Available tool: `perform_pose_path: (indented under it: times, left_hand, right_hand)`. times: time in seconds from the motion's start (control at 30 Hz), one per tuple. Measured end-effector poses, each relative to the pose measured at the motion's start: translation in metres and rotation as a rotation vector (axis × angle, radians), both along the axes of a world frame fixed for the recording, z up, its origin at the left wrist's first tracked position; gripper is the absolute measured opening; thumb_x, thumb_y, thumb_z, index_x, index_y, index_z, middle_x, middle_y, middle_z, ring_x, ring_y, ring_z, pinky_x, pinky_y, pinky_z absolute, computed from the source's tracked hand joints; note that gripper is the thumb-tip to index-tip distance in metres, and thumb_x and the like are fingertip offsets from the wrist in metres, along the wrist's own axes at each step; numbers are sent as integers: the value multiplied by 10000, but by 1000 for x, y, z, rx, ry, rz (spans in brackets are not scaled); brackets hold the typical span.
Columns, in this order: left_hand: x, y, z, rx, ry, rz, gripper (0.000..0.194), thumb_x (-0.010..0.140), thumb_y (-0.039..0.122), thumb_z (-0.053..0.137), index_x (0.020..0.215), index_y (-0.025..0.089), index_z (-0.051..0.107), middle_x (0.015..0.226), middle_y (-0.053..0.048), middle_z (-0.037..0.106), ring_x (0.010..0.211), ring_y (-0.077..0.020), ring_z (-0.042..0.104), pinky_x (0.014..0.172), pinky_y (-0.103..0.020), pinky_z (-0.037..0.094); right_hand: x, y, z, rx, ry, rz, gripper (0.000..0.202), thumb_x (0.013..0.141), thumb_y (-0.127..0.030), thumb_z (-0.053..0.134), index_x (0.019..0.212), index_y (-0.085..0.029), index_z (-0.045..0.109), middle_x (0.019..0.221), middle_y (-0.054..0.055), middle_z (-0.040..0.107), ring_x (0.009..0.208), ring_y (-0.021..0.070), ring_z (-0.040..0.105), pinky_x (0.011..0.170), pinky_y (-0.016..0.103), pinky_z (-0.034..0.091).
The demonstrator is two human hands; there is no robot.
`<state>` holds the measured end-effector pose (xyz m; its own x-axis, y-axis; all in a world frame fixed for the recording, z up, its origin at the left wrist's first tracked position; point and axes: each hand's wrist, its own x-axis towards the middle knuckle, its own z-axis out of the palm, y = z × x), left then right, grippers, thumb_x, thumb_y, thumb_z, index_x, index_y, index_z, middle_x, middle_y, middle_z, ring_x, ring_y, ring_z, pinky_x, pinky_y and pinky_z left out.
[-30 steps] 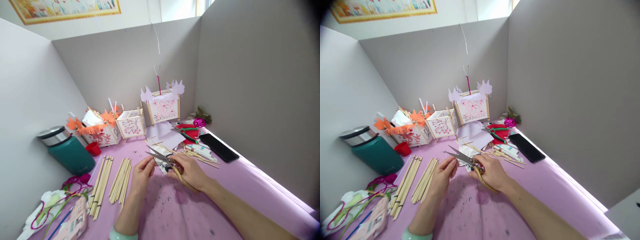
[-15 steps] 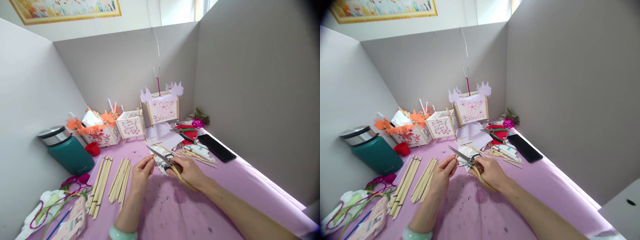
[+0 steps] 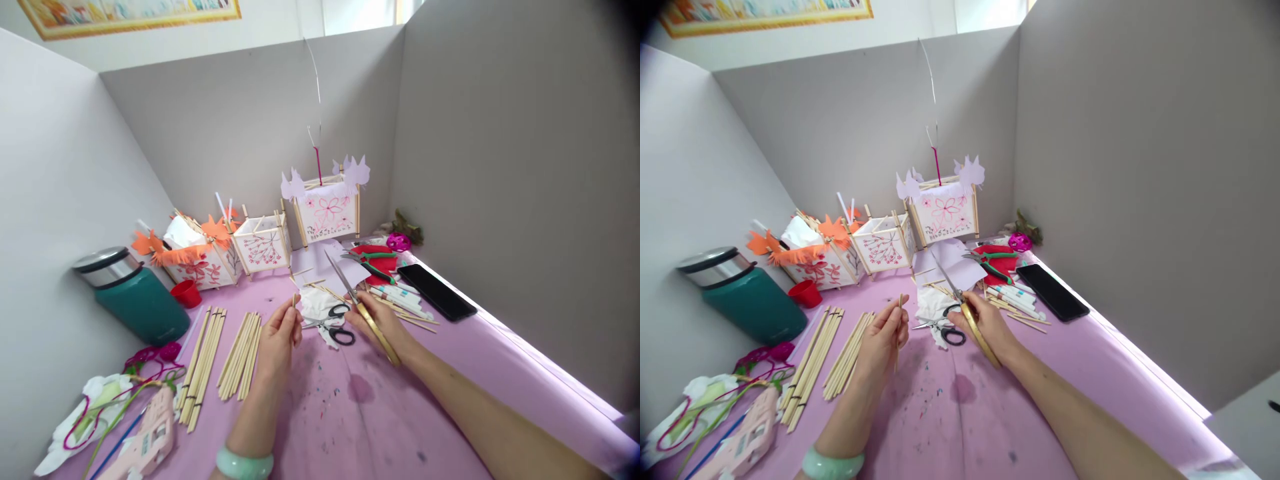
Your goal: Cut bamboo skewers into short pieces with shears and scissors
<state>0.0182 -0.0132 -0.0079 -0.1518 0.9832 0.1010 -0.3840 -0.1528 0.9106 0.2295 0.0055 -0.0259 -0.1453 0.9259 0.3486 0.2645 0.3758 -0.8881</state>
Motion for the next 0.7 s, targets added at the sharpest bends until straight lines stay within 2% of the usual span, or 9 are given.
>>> perform_pose_path:
  times: [0.13, 0.27, 0.37, 0.47, 0.53, 0.63, 0.7]
  left_hand:
    - [1, -1, 0, -4, 23, 7, 415, 725, 387, 788, 1056, 146, 720, 678, 42, 537, 433, -18, 344, 423, -190, 222]
    - [-1, -1, 0, -25, 48, 7, 424, 728, 404, 780, 1050, 135, 716, 653, 43, 535, 426, -21, 331, 421, -193, 213]
    - [-1, -1, -1, -30, 61, 8, 437, 730, 428, 772, 1043, 129, 715, 637, 42, 529, 424, -25, 328, 420, -198, 202]
    - [-1, 0, -3, -26, 93, 9, 443, 743, 454, 752, 1045, 132, 713, 634, 45, 518, 421, -26, 320, 422, -203, 187]
    - [-1, 1, -5, -32, 132, 15, 450, 745, 480, 741, 1032, 134, 715, 628, 47, 512, 415, -26, 304, 419, -207, 169]
    - [-1, 2, -8, -36, 172, 9, 467, 735, 506, 738, 1013, 132, 718, 615, 49, 509, 410, -27, 281, 417, -213, 147]
    - [-1, 3, -9, -33, 177, -1, 467, 738, 508, 733, 1011, 129, 718, 610, 49, 506, 413, -27, 279, 420, -215, 146]
  right_hand:
    - [-4, -5, 5, -76, 169, 27, 405, 809, -508, 642, 1083, -219, 573, 735, -37, 528, 585, 127, 513, 556, 250, 430]
    - [-8, -4, 4, -195, 177, 2, 457, 758, -550, 671, 1040, -201, 590, 625, -58, 498, 444, 104, 436, 426, 234, 350]
    - [-7, -1, 2, -130, 136, -30, 471, 751, -566, 671, 1038, -198, 611, 633, -50, 521, 472, 113, 453, 461, 245, 368]
    - [-1, 0, 1, -47, -127, -102, 470, 698, -521, 738, 1030, -198, 659, 746, 2, 624, 659, 181, 575, 610, 289, 442]
    - [4, -1, 1, -4, -358, -103, 505, 683, -466, 764, 1103, -203, 664, 931, 54, 680, 840, 234, 617, 736, 329, 463]
    - [9, -3, -2, 56, -636, -41, 500, 767, -348, 690, 1239, -204, 613, 1161, 113, 644, 1032, 267, 597, 859, 355, 443]
    - [11, -5, -2, 43, -756, -34, 480, 810, -267, 623, 1283, -199, 590, 1194, 136, 628, 1064, 280, 589, 881, 370, 435]
